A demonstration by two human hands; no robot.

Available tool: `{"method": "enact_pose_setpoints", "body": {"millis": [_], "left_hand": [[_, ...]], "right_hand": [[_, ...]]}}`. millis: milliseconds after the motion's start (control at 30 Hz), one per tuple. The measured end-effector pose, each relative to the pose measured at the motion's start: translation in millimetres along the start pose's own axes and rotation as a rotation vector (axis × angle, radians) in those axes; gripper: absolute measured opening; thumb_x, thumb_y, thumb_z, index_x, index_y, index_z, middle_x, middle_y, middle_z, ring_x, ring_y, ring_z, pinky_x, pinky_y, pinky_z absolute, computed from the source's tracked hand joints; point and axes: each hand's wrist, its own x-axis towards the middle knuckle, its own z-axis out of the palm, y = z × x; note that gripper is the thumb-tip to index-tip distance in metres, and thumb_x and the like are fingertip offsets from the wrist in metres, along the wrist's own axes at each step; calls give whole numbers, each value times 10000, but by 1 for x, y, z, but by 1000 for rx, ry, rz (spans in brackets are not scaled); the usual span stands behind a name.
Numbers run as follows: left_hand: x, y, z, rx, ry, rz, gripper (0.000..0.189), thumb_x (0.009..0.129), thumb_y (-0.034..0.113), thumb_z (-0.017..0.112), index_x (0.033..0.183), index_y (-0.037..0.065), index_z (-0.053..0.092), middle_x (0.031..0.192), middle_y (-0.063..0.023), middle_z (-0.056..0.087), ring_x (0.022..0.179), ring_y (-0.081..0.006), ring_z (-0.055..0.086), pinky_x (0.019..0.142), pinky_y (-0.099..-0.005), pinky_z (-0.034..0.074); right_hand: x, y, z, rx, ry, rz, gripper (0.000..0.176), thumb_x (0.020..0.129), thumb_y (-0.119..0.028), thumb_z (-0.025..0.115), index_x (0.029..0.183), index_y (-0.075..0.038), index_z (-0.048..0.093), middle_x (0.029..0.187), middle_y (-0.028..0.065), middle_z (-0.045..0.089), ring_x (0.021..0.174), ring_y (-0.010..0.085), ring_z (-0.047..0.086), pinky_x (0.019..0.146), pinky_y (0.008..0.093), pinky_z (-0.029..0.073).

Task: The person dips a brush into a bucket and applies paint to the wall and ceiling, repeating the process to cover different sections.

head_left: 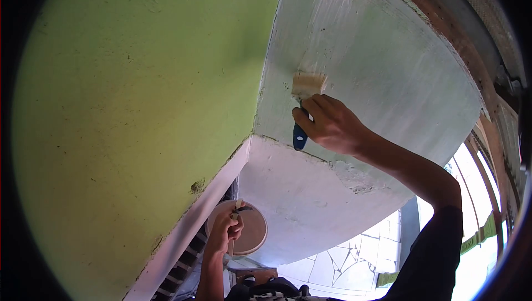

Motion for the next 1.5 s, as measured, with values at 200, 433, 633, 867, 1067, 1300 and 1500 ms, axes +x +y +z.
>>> {"method": "enact_pose_setpoints", "body": {"millis": [200, 433, 633, 867, 1067, 1300, 1500], "left_hand": [[3, 4, 4, 28, -9, -7, 529, 785, 203, 444, 1258, -25, 508, 630, 8, 371, 460, -61, 285, 406, -215, 239], [5, 11, 8, 39, -39, -31, 538, 796, 169, 432, 1296, -24, 476, 631, 18, 374, 466, -53, 271, 410, -210, 245], [9, 5, 9, 3, -53, -63, 534, 811, 147, 424, 1319, -8, 470, 642, 25, 385, 479, -40, 265, 413, -200, 255], [8, 6, 12, 78, -32, -94, 610, 738, 225, 442, 1288, -34, 485, 607, 31, 360, 432, -51, 286, 372, -197, 217], [7, 2, 9, 72, -54, -99, 589, 745, 203, 435, 1285, -26, 492, 616, 16, 367, 452, -56, 282, 381, -202, 219], [6, 4, 10, 63, -65, -68, 555, 753, 177, 426, 1266, -17, 513, 626, 13, 372, 467, -57, 282, 399, -200, 232], [6, 8, 10, 20, -71, -66, 539, 801, 134, 438, 1316, -20, 471, 648, 24, 385, 489, -44, 280, 416, -200, 257]], "right_hand": [[51, 81, -63, -49, 463, 74, 185, 709, -10, 685, 888, -52, 667, 924, 135, 658, 785, 200, 682, 622, 278, 601], [53, 134, -53, -339, 325, 130, 116, 731, -57, 677, 838, -52, 632, 828, 77, 622, 737, 169, 655, 601, 278, 562], [-2, 15, 17, -60, 96, -26, 107, 774, -27, 700, 871, -27, 654, 769, 102, 634, 737, 171, 656, 638, 264, 610], [-20, -58, 34, 269, -68, -50, 185, 736, -77, 710, 880, 3, 627, 804, 101, 615, 746, 176, 632, 596, 268, 559], [17, 3, 11, 509, -59, 291, 114, 879, -144, 647, 913, -38, 624, 840, 107, 626, 772, 242, 643, 620, 369, 535], [69, 114, -54, 215, 175, 363, 180, 906, -168, 636, 844, 1, 657, 769, 173, 656, 734, 299, 660, 725, 419, 538], [76, 139, -63, -344, 369, 77, 207, 691, 12, 658, 896, -6, 628, 843, 136, 614, 785, 278, 638, 694, 361, 547]]}}
